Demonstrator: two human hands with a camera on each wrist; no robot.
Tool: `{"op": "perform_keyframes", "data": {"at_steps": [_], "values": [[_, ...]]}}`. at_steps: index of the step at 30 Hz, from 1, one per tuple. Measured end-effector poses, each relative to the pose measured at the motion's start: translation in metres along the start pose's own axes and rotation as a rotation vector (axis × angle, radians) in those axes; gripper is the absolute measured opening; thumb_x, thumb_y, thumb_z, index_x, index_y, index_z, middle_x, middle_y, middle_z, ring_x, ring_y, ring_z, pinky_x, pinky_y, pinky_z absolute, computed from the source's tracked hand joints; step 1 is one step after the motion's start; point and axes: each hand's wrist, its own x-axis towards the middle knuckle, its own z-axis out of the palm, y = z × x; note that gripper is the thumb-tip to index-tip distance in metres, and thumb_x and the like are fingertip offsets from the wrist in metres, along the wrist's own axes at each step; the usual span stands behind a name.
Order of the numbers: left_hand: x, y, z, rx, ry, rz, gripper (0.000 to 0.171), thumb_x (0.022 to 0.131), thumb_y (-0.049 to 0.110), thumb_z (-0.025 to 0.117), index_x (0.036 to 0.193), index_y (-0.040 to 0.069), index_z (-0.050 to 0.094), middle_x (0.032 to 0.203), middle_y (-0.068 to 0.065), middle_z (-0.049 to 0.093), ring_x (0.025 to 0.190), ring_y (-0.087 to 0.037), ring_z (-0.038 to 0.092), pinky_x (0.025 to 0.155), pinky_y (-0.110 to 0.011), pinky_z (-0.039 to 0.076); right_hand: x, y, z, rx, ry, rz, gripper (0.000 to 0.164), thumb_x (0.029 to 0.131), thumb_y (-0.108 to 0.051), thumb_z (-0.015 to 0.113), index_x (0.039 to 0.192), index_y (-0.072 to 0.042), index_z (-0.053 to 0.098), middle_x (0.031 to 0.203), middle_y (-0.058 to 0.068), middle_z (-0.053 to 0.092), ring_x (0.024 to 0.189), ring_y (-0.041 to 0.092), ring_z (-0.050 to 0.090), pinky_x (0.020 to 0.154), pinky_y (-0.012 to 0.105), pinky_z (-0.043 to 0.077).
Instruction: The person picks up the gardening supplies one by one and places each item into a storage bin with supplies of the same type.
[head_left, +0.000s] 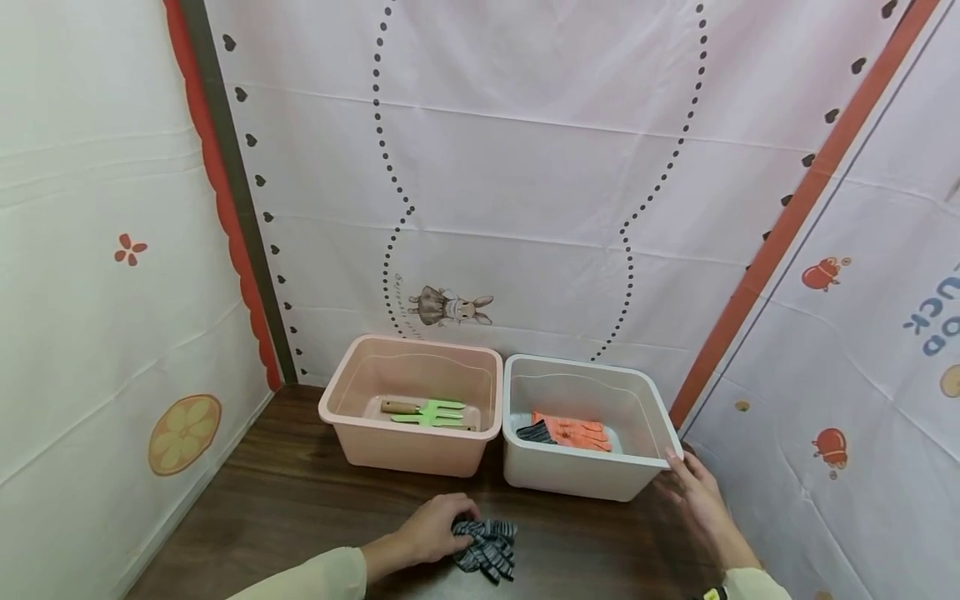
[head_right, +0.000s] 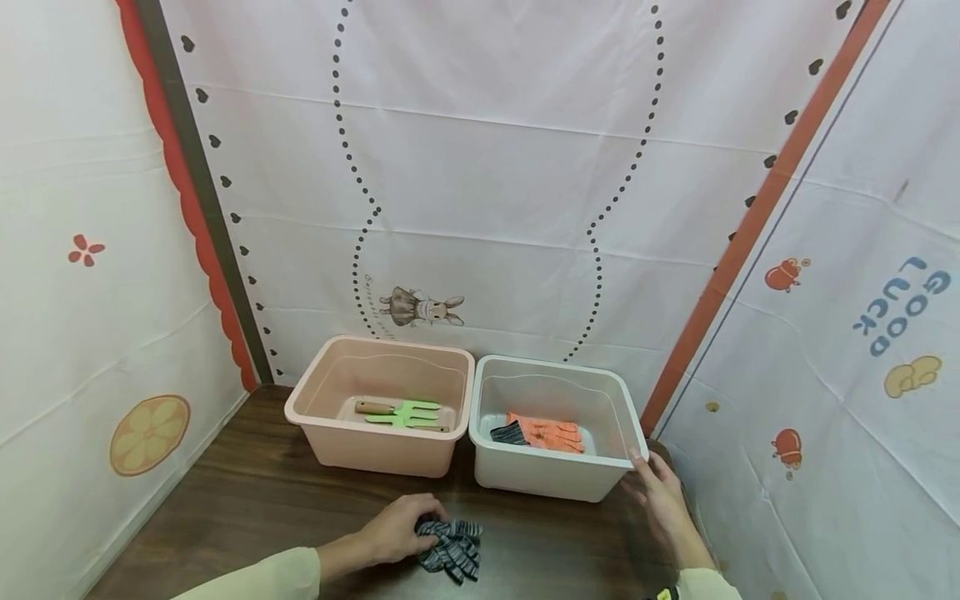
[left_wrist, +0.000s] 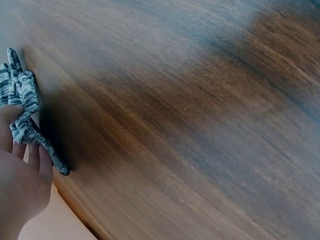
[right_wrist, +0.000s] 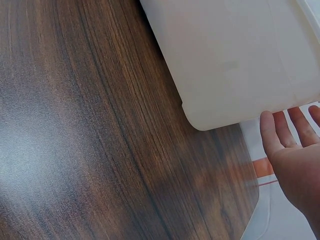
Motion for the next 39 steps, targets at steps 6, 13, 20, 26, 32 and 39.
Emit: {"op": "perform_keyframes", "data": {"at_steps": [6, 13, 20, 26, 32, 39], "values": [[0.002, 0.004, -0.005, -0.019, -0.003, 0.052, 0.024, 0.088, 0.018, 0.086, 0.107, 0.024, 0.073, 0.101, 0.016, 0.065, 0.093, 0.0, 0.061, 0.082, -0.025, 0.055, -0.002, -0.001, 0.0, -0.022, 0.002, -0.008, 0.071, 0.111, -0.041, 0.055, 0.16, 0.001, 0.025, 0.106, -0.022, 0.063, 0.104, -0.001, 0.064, 0.104, 0.039, 0.056], [0.009, 0.009, -0.011, -0.041, -0.007, 0.108, 0.023, 0.09, 0.017, 0.084, 0.108, 0.024, 0.072, 0.104, 0.017, 0.066, 0.095, 0.001, 0.061, 0.084, -0.023, 0.056, -0.002, -0.002, -0.001, -0.033, 0.018, 0.015, 0.073, 0.11, -0.045, 0.056, 0.161, -0.002, 0.026, 0.116, -0.015, 0.061, 0.104, -0.001, 0.064, 0.105, 0.039, 0.055], [0.013, 0.017, -0.016, -0.047, 0.002, 0.116, 0.023, 0.092, 0.018, 0.084, 0.109, 0.026, 0.072, 0.105, 0.018, 0.067, 0.095, 0.002, 0.061, 0.084, -0.023, 0.056, -0.002, -0.002, -0.001, -0.045, 0.029, 0.023, 0.073, 0.11, -0.045, 0.056, 0.161, -0.002, 0.026, 0.132, -0.003, 0.057, 0.104, -0.002, 0.063, 0.103, 0.037, 0.056], [0.016, 0.026, -0.023, -0.039, 0.023, 0.127, 0.021, 0.093, 0.019, 0.084, 0.108, 0.027, 0.072, 0.105, 0.018, 0.067, 0.095, 0.001, 0.062, 0.084, -0.024, 0.056, 0.0, 0.0, 0.0, -0.079, 0.028, 0.022, 0.08, 0.109, -0.049, 0.054, 0.165, -0.003, 0.02, 0.155, 0.015, 0.043, 0.103, -0.007, 0.062, 0.103, 0.036, 0.056], [0.021, 0.035, -0.03, -0.057, 0.034, 0.149, 0.021, 0.092, 0.016, 0.084, 0.104, 0.027, 0.071, 0.101, 0.018, 0.067, 0.091, 0.0, 0.061, 0.084, -0.025, 0.057, 0.001, 0.001, 0.001, -0.079, 0.011, 0.013, 0.082, 0.109, -0.049, 0.054, 0.166, -0.002, 0.018, 0.163, 0.021, 0.031, 0.103, -0.007, 0.062, 0.105, 0.038, 0.055], [0.027, 0.045, -0.038, -0.056, 0.024, 0.192, 0.021, 0.091, 0.012, 0.084, 0.103, 0.024, 0.071, 0.099, 0.017, 0.067, 0.09, 0.0, 0.061, 0.083, -0.021, 0.056, 0.001, 0.0, 0.002, -0.077, 0.01, 0.028, 0.082, 0.109, -0.051, 0.054, 0.166, -0.003, 0.019, 0.161, 0.019, 0.034, 0.103, -0.007, 0.063, 0.104, 0.037, 0.056]]}}
